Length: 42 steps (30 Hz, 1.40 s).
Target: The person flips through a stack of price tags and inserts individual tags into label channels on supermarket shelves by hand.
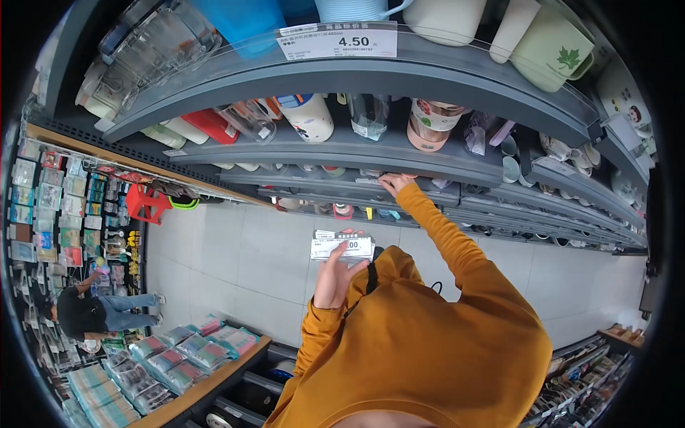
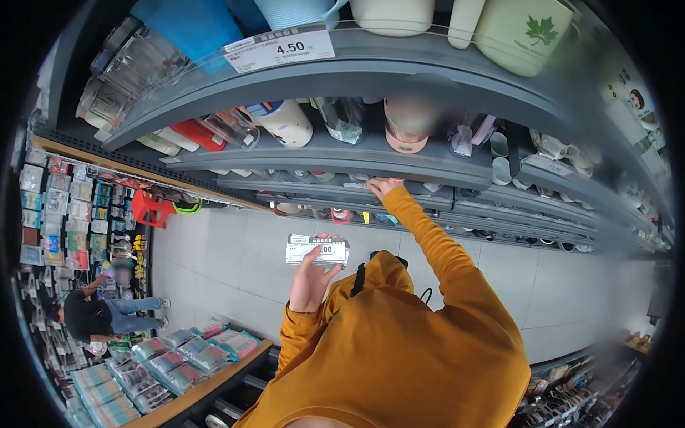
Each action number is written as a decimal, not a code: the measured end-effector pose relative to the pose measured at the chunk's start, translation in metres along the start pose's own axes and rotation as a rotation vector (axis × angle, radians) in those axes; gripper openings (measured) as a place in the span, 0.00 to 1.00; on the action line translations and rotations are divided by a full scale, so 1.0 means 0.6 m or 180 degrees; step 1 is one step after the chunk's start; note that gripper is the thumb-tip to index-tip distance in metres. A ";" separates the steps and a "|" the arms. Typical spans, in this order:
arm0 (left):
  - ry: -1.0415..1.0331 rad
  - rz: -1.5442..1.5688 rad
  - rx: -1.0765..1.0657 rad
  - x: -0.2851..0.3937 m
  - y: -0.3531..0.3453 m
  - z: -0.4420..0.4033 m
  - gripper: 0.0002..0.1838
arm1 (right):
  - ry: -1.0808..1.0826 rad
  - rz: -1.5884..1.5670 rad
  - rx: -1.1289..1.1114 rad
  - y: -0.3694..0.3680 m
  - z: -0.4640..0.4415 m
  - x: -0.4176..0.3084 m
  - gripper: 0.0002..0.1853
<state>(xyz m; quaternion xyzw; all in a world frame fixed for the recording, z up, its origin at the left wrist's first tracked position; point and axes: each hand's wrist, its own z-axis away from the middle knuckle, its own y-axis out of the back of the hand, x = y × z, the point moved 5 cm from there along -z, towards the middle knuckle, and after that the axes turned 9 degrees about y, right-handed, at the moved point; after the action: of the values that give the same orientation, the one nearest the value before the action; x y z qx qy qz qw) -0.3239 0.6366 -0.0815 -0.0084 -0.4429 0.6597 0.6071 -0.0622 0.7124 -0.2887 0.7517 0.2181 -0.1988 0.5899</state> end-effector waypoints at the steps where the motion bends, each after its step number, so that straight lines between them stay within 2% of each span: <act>1: -0.0009 0.0003 -0.0020 0.000 -0.001 0.000 0.20 | 0.0061 0.0043 -0.0006 -0.003 -0.003 -0.001 0.11; 9: 0.0081 0.0074 -0.0096 -0.013 0.009 0.017 0.20 | 0.0187 0.0366 -0.0021 -0.029 -0.006 -0.009 0.11; 12: 0.0155 0.0006 -0.0149 -0.017 0.019 0.027 0.22 | 0.0239 0.0828 0.0173 -0.028 0.000 -0.011 0.10; 15: 0.0135 0.0078 -0.0188 -0.017 0.032 0.039 0.21 | 0.0282 0.0817 0.0521 -0.010 0.012 -0.039 0.10; 19: 0.0003 -0.0048 -0.0402 0.001 0.042 0.072 0.23 | 0.0346 0.1132 0.0097 -0.037 0.029 -0.047 0.13; 23: -0.0069 -0.0335 -0.0702 0.030 0.061 0.104 0.25 | 0.0289 0.1380 0.0268 -0.038 0.038 -0.084 0.20; 24: -0.0077 -0.0410 -0.0731 0.036 0.069 0.116 0.25 | 0.0279 0.1268 0.0472 -0.022 0.042 -0.114 0.24; 26: -0.0161 -0.0548 -0.0782 0.046 0.089 0.138 0.25 | 0.0361 0.0589 0.0935 0.017 0.049 -0.192 0.20; 28: -0.0195 -0.0651 -0.0908 0.055 0.114 0.163 0.25 | -0.0450 -0.0781 0.1013 0.054 0.077 -0.279 0.15; 29: -0.0187 -0.0577 -0.0971 0.056 0.132 0.176 0.24 | -0.0515 -0.1555 0.1399 0.067 0.099 -0.338 0.12; 30: -0.0182 -0.0644 -0.1001 0.058 0.148 0.190 0.23 | -0.0663 -0.2335 0.1303 0.070 0.123 -0.386 0.12; 32: -0.0214 -0.0726 -0.1087 0.061 0.175 0.218 0.23 | -0.0806 -0.2912 0.1123 0.107 0.167 -0.510 0.12; 36: -0.0299 -0.0693 -0.0973 0.061 0.218 0.268 0.23 | -0.0569 -0.3059 0.1055 0.116 0.224 -0.652 0.10; 42: -0.0288 -0.0763 -0.1116 0.050 0.235 0.326 0.21 | -0.0080 -0.2138 0.1312 0.132 0.254 -0.759 0.08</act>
<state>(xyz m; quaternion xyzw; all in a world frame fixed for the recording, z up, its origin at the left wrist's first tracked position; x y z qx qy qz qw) -0.5510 0.5666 -0.0309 -0.0314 -0.5755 0.4955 0.6499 -0.4000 0.5050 -0.0061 0.7387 0.4002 -0.4295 0.3313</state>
